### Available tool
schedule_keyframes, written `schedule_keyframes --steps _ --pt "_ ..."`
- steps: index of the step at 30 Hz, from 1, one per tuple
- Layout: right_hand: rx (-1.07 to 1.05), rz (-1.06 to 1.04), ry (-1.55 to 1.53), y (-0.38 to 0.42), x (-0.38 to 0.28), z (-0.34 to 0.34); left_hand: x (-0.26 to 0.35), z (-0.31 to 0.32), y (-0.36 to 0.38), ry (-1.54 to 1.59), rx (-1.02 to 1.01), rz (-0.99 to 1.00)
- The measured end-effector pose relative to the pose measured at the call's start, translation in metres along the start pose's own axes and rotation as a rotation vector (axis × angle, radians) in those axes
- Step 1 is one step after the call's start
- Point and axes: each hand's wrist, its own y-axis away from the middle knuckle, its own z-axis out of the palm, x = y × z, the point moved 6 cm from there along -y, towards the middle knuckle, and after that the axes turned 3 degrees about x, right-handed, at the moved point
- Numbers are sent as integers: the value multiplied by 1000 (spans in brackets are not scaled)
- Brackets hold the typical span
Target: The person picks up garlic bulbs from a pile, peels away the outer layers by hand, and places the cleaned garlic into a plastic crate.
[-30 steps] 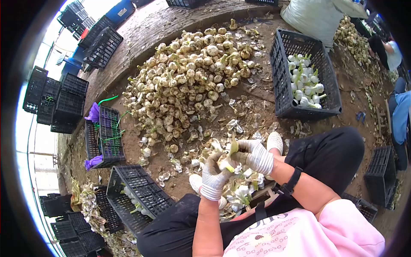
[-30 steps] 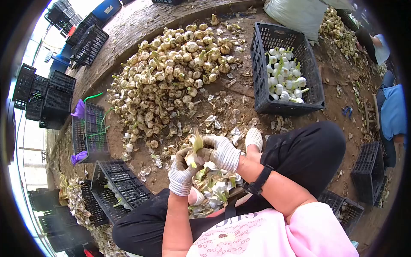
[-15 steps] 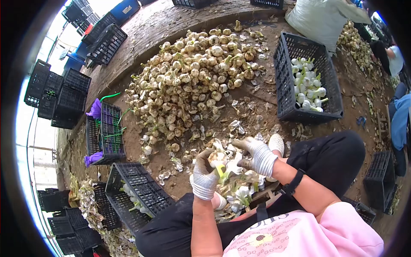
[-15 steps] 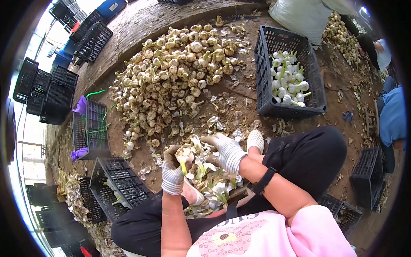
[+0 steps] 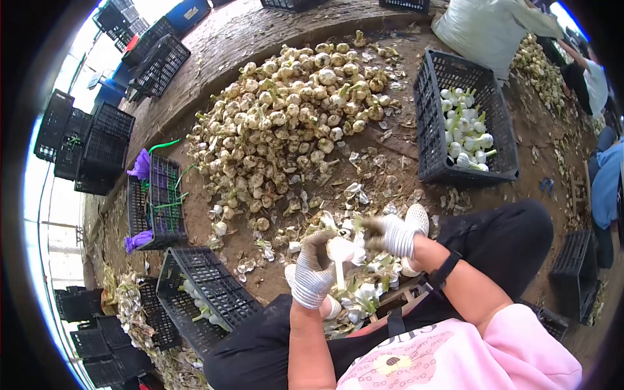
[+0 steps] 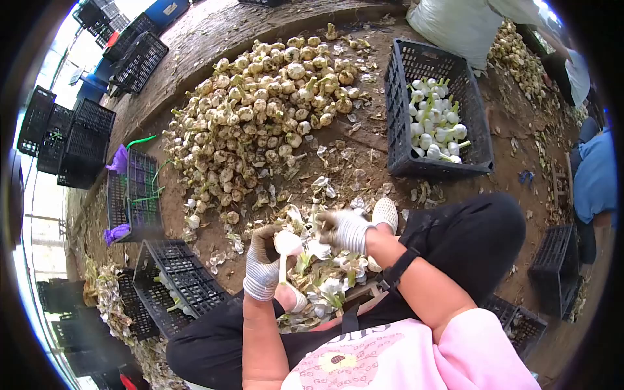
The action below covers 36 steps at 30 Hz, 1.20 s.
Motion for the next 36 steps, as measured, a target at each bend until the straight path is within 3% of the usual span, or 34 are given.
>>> schedule_keyframes --steps 1,3,6,7,11,16,25,29,30,33,36 --pt "-11 -159 254 2 -2 10 0 -5 0 -41 11 16" --pt "-164 -31 -430 9 -4 23 1 -9 -1 -272 17 82" --pt "-286 -112 -799 25 -39 25 17 6 -3 -580 -15 300" --pt "-240 -108 -845 24 -38 26 20 12 -3 -686 -8 349" --pt "-95 -107 -670 12 -30 18 25 -2 1 -674 123 364" --pt "-84 -96 -663 17 -38 19 40 17 8 -1024 184 589" --pt "-94 -179 -466 20 -40 21 32 18 4 -1059 183 543" --pt "-235 -232 -584 21 -42 23 -12 -24 -3 -25 321 -96" --pt "-266 -233 -603 21 -42 23 -11 -31 -2 -118 302 -144" --pt "-343 -231 -756 19 -35 25 -16 -36 -1 79 326 -172" --pt "-365 -210 -950 19 -33 27 -8 -40 -4 508 296 -149"
